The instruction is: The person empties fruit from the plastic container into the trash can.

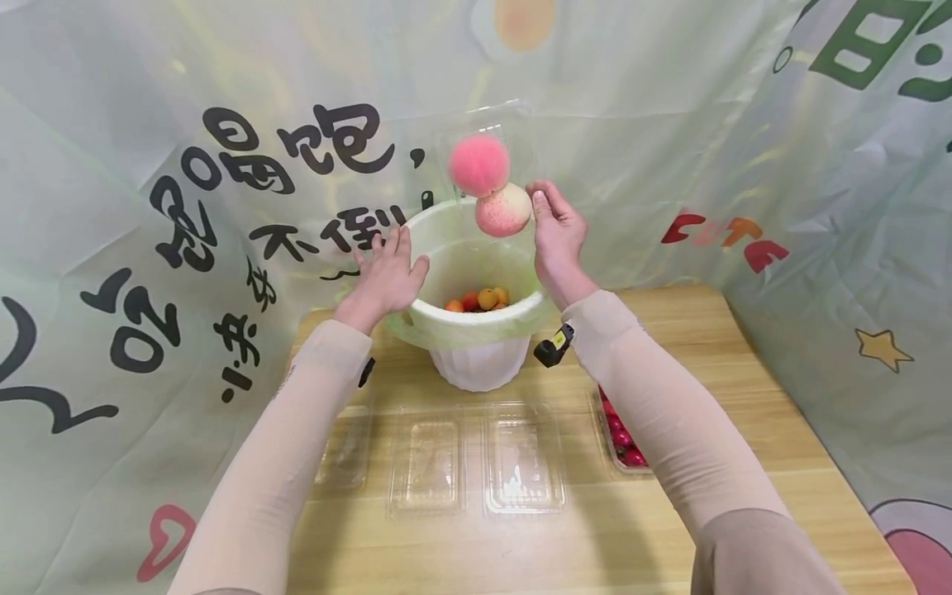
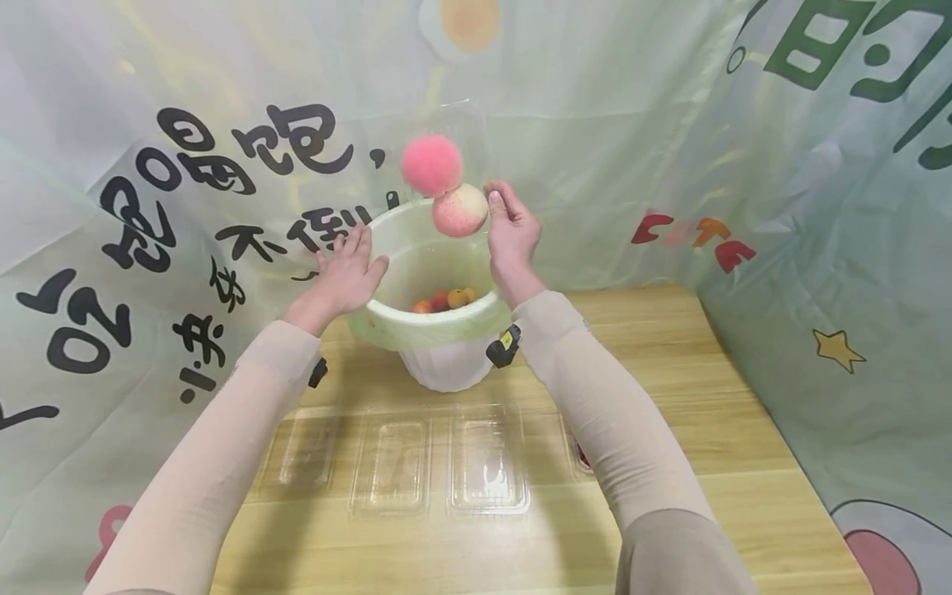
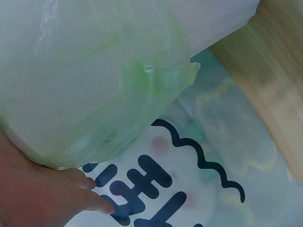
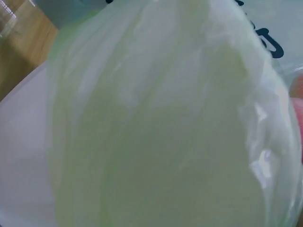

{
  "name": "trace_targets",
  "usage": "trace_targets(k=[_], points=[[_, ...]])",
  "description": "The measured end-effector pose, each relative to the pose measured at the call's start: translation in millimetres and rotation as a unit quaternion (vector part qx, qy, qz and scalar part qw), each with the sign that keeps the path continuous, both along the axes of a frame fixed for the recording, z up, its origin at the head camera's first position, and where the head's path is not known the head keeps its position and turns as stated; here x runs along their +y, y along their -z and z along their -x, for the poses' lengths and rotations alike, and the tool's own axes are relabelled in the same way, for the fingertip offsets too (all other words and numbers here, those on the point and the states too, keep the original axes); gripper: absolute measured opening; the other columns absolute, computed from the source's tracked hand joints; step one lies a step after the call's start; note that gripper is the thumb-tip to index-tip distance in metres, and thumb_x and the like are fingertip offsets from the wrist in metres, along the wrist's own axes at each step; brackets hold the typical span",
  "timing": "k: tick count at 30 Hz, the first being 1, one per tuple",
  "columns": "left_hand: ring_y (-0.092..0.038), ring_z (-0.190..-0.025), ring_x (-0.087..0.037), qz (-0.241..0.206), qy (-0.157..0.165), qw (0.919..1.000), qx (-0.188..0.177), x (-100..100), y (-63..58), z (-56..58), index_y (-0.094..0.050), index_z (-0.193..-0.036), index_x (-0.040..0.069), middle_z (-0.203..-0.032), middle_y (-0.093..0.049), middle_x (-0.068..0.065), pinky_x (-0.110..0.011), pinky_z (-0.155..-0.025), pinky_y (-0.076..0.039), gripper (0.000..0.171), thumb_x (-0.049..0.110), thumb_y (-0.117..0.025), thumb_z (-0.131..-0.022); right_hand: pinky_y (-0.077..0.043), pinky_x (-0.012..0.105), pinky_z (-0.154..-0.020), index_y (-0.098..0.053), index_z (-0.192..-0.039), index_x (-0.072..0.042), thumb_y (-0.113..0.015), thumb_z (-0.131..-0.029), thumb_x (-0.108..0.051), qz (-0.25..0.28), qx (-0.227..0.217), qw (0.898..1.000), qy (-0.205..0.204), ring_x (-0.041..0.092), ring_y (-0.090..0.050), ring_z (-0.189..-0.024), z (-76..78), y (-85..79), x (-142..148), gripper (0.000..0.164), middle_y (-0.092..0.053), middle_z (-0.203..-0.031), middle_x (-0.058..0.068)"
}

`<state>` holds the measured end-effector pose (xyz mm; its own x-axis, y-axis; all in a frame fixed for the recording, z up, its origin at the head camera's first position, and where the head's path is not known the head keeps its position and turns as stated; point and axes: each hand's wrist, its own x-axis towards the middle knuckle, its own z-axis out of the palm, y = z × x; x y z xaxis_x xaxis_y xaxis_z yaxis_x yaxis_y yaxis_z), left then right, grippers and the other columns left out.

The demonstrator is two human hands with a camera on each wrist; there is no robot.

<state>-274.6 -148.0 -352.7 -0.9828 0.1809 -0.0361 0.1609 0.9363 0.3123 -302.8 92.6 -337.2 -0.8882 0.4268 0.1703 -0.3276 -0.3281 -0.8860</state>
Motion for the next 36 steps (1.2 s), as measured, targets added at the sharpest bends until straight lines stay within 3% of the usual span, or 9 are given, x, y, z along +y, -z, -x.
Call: trace_targets(k=[5, 11, 17, 26, 36], points=[[0.005, -0.162, -0.051, -0.001, 0.000, 1.0000, 0.001, 0.2, 0.7, 0.4, 0.001, -0.169, 0.003, -0.178, 0.004, -0.019, -0.076, -0.124, 0.007, 0.078, 0.052, -0.018, -0.110, -0.053, 0.023, -0.107, -0.075, -0.124, 0.005, -0.066, -0.102, -0.003, -0.007, -0.009, 1.000, 0.003, 0.014, -0.070, -0.116, 1.1, 0.0, 2.1, 0.025, -0.078, -0.114, 0.010], [0.004, -0.162, -0.051, -0.003, 0.001, 1.0000, 0.002, 0.9, 0.6, 0.7, 0.001, -0.168, 0.002, -0.178, 0.004, -0.019, -0.077, -0.124, 0.006, 0.078, 0.051, -0.018, -0.110, -0.053, 0.022, -0.106, -0.077, -0.121, 0.004, -0.066, -0.101, -0.003, -0.002, -0.008, 1.000, 0.012, 0.013, -0.069, -0.117, 1.8, 0.3, 3.4, 0.023, -0.078, -0.113, 0.010], [0.004, -0.162, -0.052, -0.006, -0.004, 1.0000, 0.006, -0.7, 0.1, 0.2, 0.000, -0.168, 0.002, -0.178, 0.004, -0.019, -0.077, -0.124, 0.005, 0.078, 0.050, -0.019, -0.110, -0.053, 0.023, -0.107, -0.076, -0.123, 0.004, -0.067, -0.101, -0.003, -0.001, -0.012, 1.000, -0.008, 0.014, -0.070, -0.115, 1.5, -1.6, 1.7, 0.025, -0.078, -0.118, 0.012], [0.004, -0.162, -0.051, -0.010, -0.004, 0.9999, 0.005, 0.3, -1.1, -1.5, 0.000, -0.168, 0.002, -0.178, 0.003, -0.019, -0.076, -0.124, 0.005, 0.078, 0.050, -0.020, -0.110, -0.054, 0.023, -0.105, -0.076, -0.120, 0.005, -0.066, -0.102, -0.003, 0.009, -0.011, 1.000, -0.016, 0.015, -0.070, -0.112, 1.7, -1.8, -1.4, 0.022, -0.078, -0.106, 0.004], [0.006, -0.162, -0.050, -0.012, -0.004, 0.9999, -0.002, 0.5, -1.3, -2.3, 0.002, -0.169, 0.004, -0.178, 0.005, -0.018, -0.075, -0.124, 0.008, 0.078, 0.050, -0.019, -0.110, -0.054, 0.023, -0.106, -0.076, -0.119, 0.007, -0.066, -0.101, -0.002, 0.016, -0.016, 1.000, -0.007, 0.014, -0.070, -0.110, 2.2, 0.3, -4.5, 0.022, -0.077, -0.103, 0.004]])
